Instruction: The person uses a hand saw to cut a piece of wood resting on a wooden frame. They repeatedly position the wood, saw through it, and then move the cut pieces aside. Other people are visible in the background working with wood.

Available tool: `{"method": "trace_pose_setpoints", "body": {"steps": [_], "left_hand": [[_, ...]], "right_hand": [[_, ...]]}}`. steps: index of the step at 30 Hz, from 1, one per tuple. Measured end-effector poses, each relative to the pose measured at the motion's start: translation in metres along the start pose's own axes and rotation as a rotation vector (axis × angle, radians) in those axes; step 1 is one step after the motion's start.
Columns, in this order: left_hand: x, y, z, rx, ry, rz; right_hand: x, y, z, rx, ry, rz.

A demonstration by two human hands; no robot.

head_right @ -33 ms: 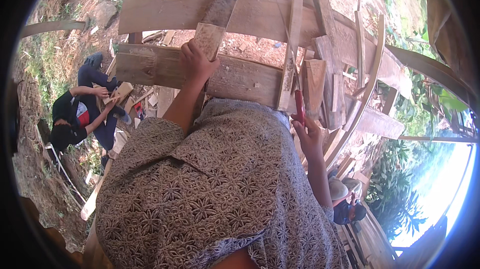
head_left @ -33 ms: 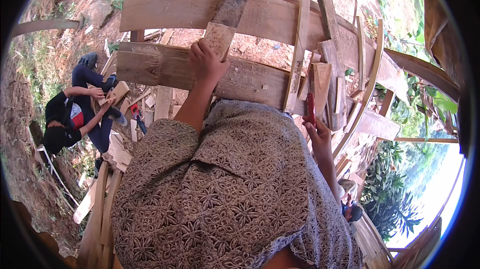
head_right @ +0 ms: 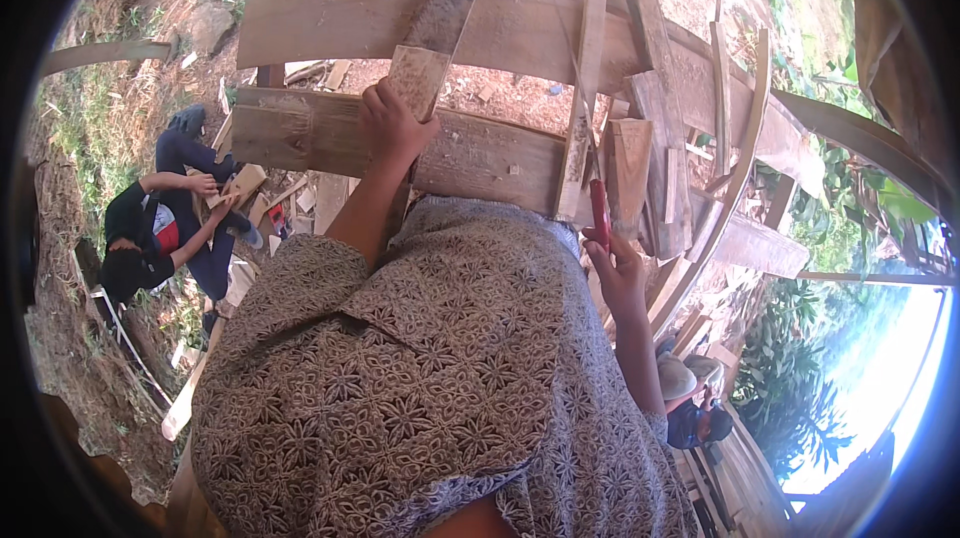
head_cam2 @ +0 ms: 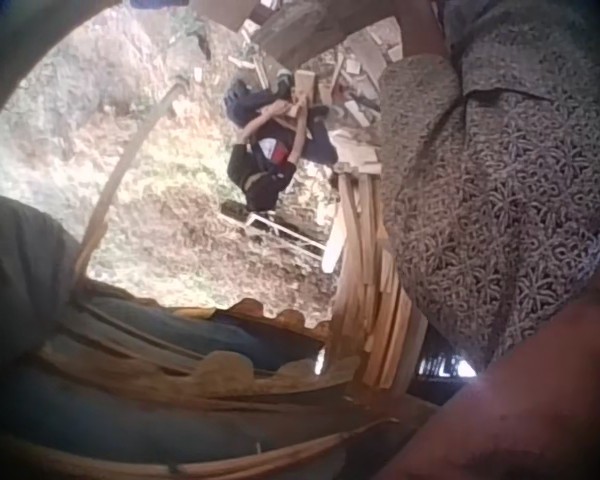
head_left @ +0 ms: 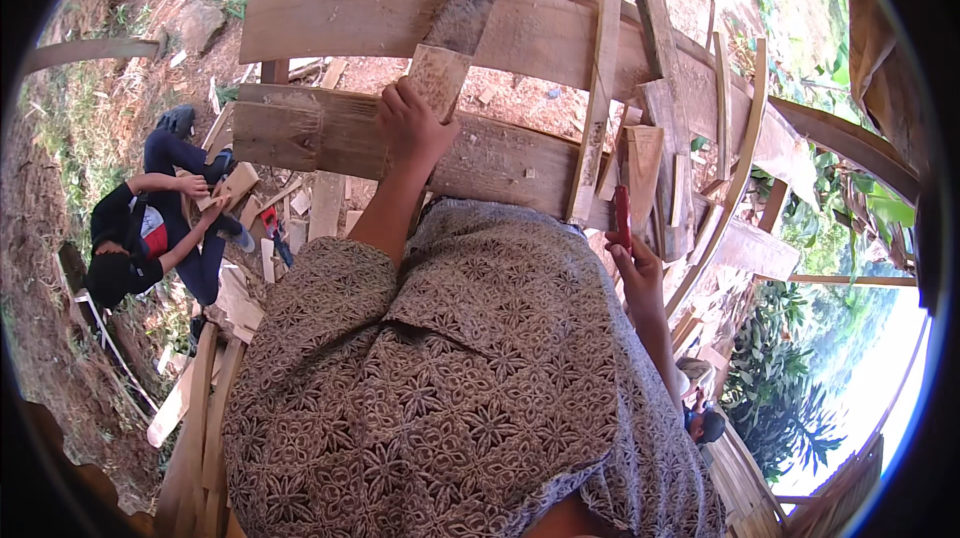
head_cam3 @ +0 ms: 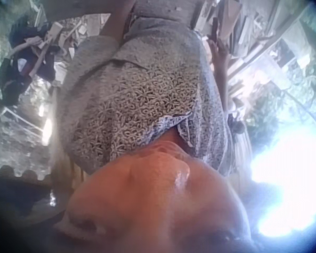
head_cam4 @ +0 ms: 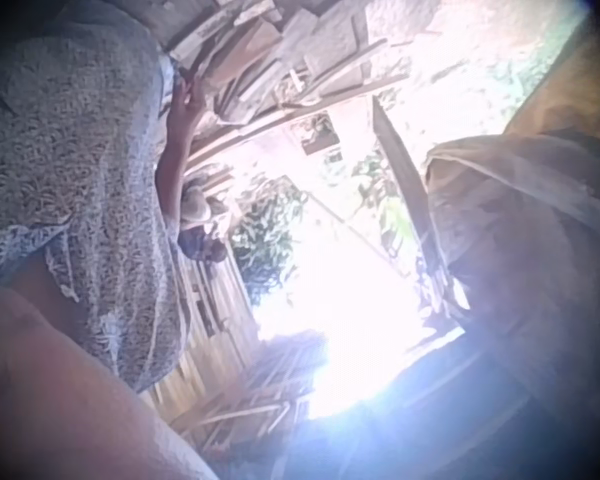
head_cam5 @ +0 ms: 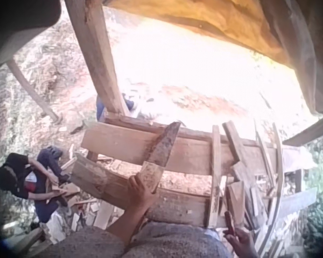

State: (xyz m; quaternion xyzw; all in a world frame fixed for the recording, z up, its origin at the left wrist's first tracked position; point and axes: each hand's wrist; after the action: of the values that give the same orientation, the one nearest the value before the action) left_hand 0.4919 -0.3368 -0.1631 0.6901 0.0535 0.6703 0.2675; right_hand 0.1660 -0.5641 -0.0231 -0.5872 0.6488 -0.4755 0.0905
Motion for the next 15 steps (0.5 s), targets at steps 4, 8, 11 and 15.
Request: {"method": "trace_pose_setpoints", "body": {"steps": [4, 8, 11, 15], "left_hand": [[-0.002, -0.003, 0.0, -0.006, -0.037, 0.027], [-0.006, -0.006, -0.004, -0.021, -0.013, 0.057], [-0.004, -0.002, -0.004, -0.023, -0.013, 0.038], [-0.004, -0.002, -0.003, 0.004, -0.03, 0.022]], "right_hand": [[0.001, 0.003, 0.001, -0.002, -0.011, 0.006], [0.001, -0.005, 0.005, -0.004, -0.037, -0.011], [0.001, -0.007, 0.006, 0.026, -0.043, -0.04], [0.0, -0.007, 0.008, 0.032, -0.056, -0.042]]}}
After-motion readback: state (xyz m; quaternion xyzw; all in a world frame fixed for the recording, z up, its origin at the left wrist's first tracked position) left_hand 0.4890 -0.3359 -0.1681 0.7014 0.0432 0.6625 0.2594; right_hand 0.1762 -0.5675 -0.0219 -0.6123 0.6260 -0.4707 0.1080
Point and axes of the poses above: each hand's wrist, its own z-axis towards the middle knuckle, its own x-axis out of the back of the hand, y = z × x, and after that the axes turned 9 degrees about -z, right-handed
